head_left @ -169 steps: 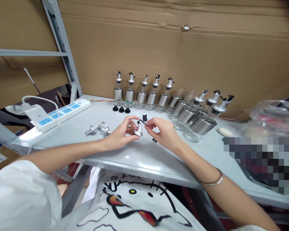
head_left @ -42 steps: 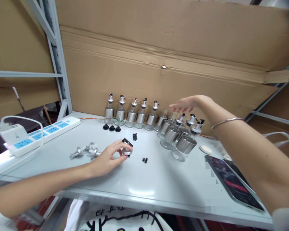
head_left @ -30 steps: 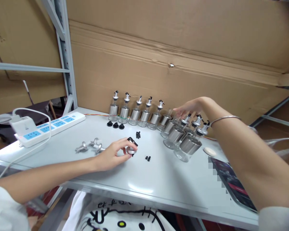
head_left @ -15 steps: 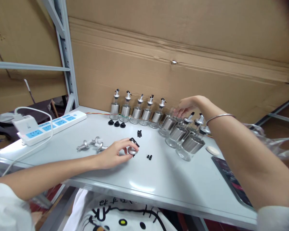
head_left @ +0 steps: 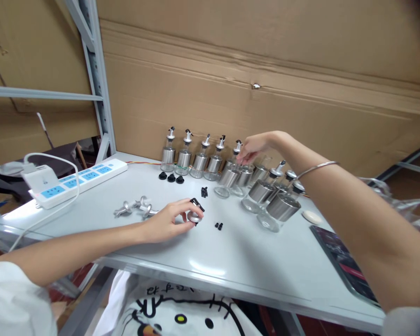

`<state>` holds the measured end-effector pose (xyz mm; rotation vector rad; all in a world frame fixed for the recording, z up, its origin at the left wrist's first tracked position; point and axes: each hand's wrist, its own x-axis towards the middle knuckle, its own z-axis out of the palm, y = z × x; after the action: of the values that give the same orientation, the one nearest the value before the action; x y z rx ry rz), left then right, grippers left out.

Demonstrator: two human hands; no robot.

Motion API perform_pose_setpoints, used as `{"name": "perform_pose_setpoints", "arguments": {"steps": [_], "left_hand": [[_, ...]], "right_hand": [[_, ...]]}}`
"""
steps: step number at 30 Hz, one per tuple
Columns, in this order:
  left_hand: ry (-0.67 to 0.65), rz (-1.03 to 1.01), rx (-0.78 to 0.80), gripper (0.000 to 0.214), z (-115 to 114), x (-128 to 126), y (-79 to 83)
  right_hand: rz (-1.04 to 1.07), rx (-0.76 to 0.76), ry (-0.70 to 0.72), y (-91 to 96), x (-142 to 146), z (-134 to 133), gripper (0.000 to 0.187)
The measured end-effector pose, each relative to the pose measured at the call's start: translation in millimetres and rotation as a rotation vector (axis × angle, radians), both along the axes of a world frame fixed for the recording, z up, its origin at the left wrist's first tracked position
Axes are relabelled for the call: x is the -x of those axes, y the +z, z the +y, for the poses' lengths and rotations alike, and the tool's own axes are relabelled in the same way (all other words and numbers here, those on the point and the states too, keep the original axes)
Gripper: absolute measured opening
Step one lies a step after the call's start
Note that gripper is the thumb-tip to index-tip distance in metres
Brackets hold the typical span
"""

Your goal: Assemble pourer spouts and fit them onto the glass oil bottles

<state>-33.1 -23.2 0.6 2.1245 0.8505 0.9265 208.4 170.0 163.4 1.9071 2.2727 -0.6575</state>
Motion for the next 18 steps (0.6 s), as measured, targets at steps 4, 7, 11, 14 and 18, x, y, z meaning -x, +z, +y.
{"name": "perform_pose_setpoints", "arguments": {"steps": [4,7,11,14,18], "left_hand": [[-0.001,-0.002,0.013,0.021,0,1,-1.6],[-0.009,-0.005,0.004,0.021,0,2,-3.3],[-0.014,-0.006,0.015,0.021,0,2,-4.9],[-0.015,-0.003,0.020,0.021,1,1,-4.0],[-0.015,0.012,0.029,0.021,1,1,-2.1]], "right_hand": [[-0.032,-0.062,0.184,2.6,7,-15,0.023],[-0.042,-0.044,0.253,6.3,10,-31,0.020],[-0.081,0.019,0.314,13.4,9,-49,0.015],[-0.094,0.096,0.386,17.4,8,-53,0.022],[-0.127,0.168,0.432,23.4,7,-52,0.034]]}}
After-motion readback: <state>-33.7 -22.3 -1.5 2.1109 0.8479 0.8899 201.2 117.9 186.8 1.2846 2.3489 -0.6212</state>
